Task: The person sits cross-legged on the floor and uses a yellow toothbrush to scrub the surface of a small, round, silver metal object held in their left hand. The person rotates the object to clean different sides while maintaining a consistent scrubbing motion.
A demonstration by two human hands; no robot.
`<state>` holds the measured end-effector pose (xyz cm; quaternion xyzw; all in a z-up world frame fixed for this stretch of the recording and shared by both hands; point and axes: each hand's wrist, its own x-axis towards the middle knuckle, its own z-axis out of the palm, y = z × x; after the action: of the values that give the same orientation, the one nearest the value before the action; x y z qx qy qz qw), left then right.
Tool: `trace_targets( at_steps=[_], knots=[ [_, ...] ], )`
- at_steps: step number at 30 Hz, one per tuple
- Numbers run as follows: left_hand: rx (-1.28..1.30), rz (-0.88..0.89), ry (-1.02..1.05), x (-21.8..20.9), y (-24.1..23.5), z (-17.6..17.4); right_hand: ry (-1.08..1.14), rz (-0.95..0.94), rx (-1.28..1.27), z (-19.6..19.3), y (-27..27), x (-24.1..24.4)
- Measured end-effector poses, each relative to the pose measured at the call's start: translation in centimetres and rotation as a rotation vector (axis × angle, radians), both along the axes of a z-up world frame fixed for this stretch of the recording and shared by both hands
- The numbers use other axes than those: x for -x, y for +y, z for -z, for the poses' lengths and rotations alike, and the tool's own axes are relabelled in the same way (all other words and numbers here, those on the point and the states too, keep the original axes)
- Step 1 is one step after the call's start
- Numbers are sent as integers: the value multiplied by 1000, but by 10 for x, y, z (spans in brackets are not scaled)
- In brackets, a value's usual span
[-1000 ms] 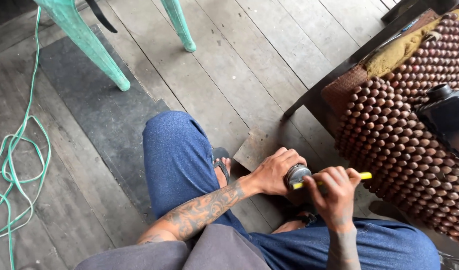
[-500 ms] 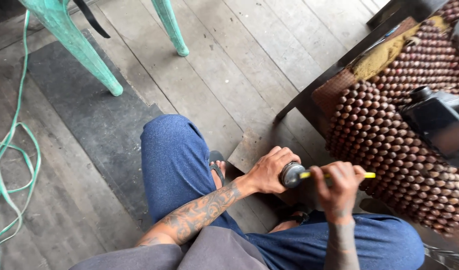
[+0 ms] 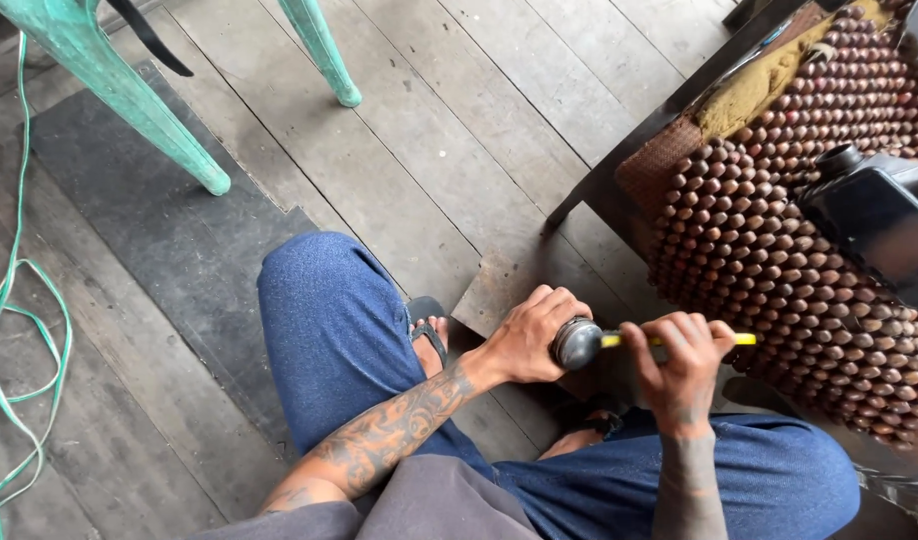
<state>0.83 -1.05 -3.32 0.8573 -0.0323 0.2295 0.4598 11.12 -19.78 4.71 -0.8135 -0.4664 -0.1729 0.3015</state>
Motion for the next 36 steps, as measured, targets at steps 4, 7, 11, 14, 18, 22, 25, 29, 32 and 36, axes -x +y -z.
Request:
trace_targets(
  at_steps=[4, 7, 11, 14, 18, 22, 25, 29, 32, 36],
  knots=[
    [21, 6, -7, 0, 0, -10, -5, -52, 25, -4, 10, 13],
    [-8, -1, 5, 1, 2, -5, 57, -126, 6, -1, 12, 14],
    [-11, -13, -12, 1, 2, -4, -8, 7, 13, 5, 4, 7],
    [-6, -11, -10, -2, 1, -3, 24, -74, 17, 1, 14, 15],
    [-14, -8, -4, 2, 4, -8, 0, 8, -5, 4, 3, -1],
    [0, -15, -7, 1, 3, -11, 32, -88, 0, -1, 17, 16],
    [-8, -19, 11, 3, 5, -11, 56, -118, 29, 7, 12, 10],
    [60, -9, -1, 1, 5, -12, 27, -53, -12, 2, 18, 14],
    [96, -8, 6, 1, 4, -17, 62, -86, -6, 3, 16, 12],
    [111, 6, -6, 3, 6, -19, 23, 50, 20, 14, 1, -4]
  ],
)
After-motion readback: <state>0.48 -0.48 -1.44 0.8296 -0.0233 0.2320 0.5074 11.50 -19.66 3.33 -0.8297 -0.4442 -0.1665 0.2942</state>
